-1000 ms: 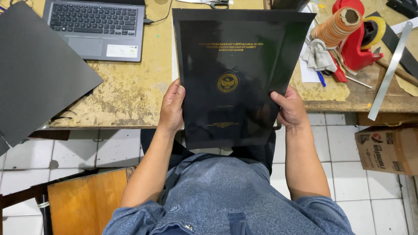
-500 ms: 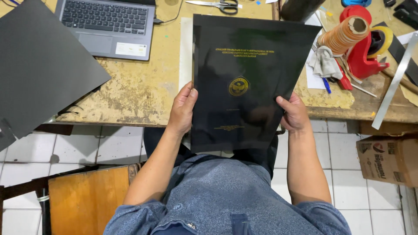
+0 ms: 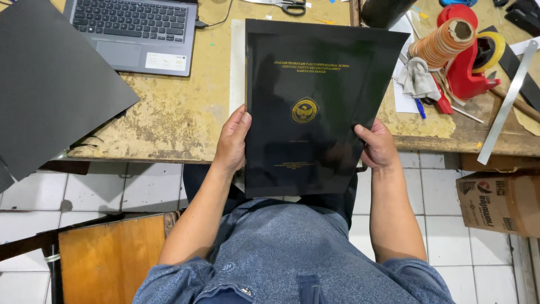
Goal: Assembling and trimming a hardback book cover using a printed sheet, cardboard backing, and a utility knife.
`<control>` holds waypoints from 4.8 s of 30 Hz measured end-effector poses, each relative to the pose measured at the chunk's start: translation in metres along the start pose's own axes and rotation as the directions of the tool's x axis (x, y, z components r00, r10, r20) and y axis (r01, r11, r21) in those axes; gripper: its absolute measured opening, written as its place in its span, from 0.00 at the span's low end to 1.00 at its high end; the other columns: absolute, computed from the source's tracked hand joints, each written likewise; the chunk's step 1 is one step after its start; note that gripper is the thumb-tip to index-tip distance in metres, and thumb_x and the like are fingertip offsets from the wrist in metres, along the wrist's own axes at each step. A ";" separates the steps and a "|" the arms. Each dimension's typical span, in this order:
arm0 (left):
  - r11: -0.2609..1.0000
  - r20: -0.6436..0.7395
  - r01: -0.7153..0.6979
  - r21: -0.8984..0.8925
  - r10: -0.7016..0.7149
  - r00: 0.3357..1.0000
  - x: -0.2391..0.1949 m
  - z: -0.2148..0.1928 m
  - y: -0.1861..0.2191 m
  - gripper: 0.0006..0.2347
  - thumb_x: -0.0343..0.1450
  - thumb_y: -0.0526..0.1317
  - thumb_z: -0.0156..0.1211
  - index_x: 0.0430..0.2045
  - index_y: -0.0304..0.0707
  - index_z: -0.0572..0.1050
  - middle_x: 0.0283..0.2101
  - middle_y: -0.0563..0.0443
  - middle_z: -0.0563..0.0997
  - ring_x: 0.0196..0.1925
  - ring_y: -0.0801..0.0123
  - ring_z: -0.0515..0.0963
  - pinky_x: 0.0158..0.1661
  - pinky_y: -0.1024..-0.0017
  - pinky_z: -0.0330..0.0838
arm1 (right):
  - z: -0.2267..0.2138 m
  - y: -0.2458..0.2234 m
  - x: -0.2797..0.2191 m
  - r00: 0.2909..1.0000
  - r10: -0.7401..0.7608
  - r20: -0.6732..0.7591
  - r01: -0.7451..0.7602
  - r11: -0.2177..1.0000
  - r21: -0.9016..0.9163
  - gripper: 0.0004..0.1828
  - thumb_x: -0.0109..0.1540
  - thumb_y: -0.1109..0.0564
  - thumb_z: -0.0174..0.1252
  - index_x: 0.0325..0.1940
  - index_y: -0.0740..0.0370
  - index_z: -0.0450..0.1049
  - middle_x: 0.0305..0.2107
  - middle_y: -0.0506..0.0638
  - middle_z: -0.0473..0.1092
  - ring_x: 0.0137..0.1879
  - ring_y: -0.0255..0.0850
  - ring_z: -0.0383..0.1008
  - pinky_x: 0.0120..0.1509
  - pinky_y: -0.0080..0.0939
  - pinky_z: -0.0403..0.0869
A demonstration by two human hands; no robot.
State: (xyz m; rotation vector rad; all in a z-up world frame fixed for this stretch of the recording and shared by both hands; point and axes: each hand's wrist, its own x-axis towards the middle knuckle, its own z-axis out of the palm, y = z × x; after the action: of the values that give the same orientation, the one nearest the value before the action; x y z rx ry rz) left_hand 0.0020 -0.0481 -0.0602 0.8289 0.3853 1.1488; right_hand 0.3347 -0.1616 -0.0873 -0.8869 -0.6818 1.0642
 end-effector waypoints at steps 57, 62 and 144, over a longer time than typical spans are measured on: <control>0.999 0.387 0.019 0.050 -0.037 0.921 -0.036 0.044 0.014 0.20 0.78 0.33 0.50 0.68 0.31 0.63 0.61 0.33 0.76 0.62 0.57 0.76 0.61 0.53 0.73 | -0.013 -0.026 -0.046 0.999 0.047 -0.019 -0.047 0.999 0.006 0.14 0.64 0.65 0.56 0.55 0.62 0.75 0.49 0.65 0.77 0.55 0.57 0.80 0.58 0.64 0.79; 0.983 0.409 0.022 0.181 -0.096 0.907 -0.038 0.052 0.027 0.21 0.77 0.35 0.55 0.67 0.31 0.66 0.63 0.35 0.75 0.64 0.60 0.74 0.63 0.55 0.70 | -0.001 -0.021 -0.045 0.999 0.046 0.007 -0.047 0.995 0.085 0.13 0.64 0.64 0.57 0.54 0.62 0.76 0.48 0.65 0.78 0.55 0.57 0.80 0.58 0.64 0.79; -0.502 0.509 -0.487 0.714 -0.104 0.854 0.233 0.050 0.029 0.29 0.67 0.41 0.75 0.59 0.27 0.67 0.50 0.31 0.78 0.45 0.42 0.78 0.48 0.48 0.71 | 0.033 -0.062 -0.097 0.826 0.453 -0.336 -0.549 0.512 -0.660 0.16 0.63 0.55 0.58 0.53 0.57 0.80 0.42 0.54 0.83 0.44 0.42 0.85 0.50 0.41 0.85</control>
State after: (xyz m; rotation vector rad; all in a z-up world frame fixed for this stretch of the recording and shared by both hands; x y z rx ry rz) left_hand 0.1066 0.1505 0.0261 3.0149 1.0227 0.5917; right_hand 0.3011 -0.2569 -0.0231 -1.9583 -0.7832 1.2394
